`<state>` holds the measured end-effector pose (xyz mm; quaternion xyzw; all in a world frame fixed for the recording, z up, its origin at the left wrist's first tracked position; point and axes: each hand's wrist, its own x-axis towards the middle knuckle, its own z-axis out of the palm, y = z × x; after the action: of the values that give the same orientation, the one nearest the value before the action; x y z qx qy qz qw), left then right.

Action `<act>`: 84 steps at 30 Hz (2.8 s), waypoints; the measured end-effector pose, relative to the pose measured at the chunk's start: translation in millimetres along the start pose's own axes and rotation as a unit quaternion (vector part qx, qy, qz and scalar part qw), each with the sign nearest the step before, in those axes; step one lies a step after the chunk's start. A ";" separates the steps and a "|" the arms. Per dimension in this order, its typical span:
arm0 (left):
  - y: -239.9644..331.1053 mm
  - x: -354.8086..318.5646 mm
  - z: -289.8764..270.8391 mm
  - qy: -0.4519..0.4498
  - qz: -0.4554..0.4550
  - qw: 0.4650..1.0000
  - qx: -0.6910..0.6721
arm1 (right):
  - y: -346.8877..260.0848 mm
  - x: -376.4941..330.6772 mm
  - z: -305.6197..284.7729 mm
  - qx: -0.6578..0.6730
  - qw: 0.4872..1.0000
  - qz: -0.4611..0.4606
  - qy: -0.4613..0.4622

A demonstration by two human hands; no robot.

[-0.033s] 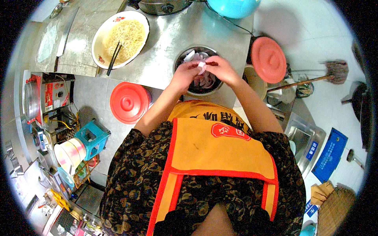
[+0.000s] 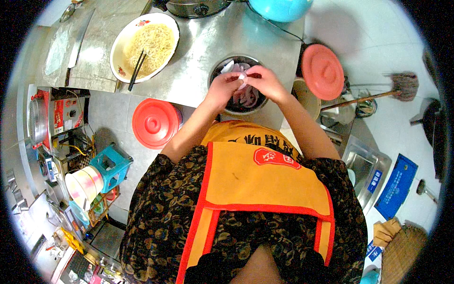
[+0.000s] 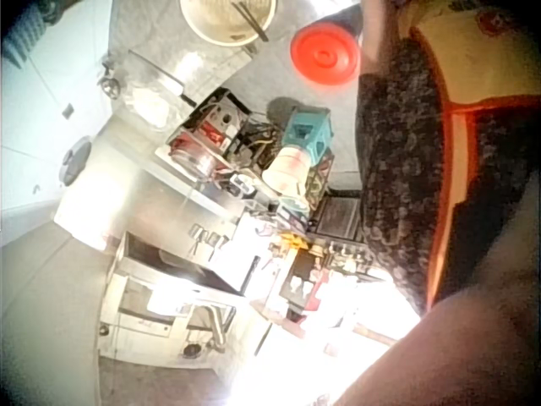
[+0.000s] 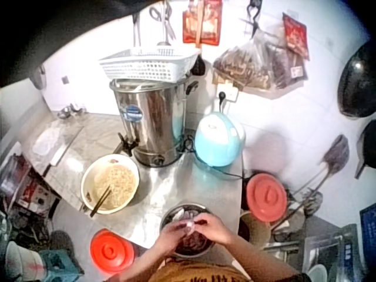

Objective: The person slices a red onion into rings using a cleaver on a wooden cutting board, then transfers the onion rings into a metal bowl containing other sliced ingredients.

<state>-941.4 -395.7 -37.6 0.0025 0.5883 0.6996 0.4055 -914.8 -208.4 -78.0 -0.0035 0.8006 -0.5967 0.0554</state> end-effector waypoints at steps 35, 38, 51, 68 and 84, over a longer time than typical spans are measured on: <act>-16.1 22.7 -5.5 0.164 0.278 0.741 0.588 | -20.3 -20.1 -11.4 -0.290 0.957 0.007 0.006; -23.8 37.5 -0.2 0.168 0.248 0.653 0.695 | -24.0 -16.8 -12.2 -0.284 0.957 0.054 -0.005; 5.1 14.6 -5.0 -0.031 0.037 0.992 0.113 | -25.4 -7.3 -8.5 0.049 0.992 0.115 -0.003; 34.9 0.5 -16.8 -0.129 -0.059 0.989 0.038 | -57.9 2.5 -13.7 0.118 0.975 0.123 -0.143; 27.4 15.8 -9.6 -0.048 0.026 0.980 0.189 | -45.2 8.0 -11.0 0.091 0.984 0.134 -0.079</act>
<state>-972.1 -394.0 -25.5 0.1278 0.6899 0.5848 0.4071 -926.5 -211.6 -32.3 0.0618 0.7295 -0.6519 0.1977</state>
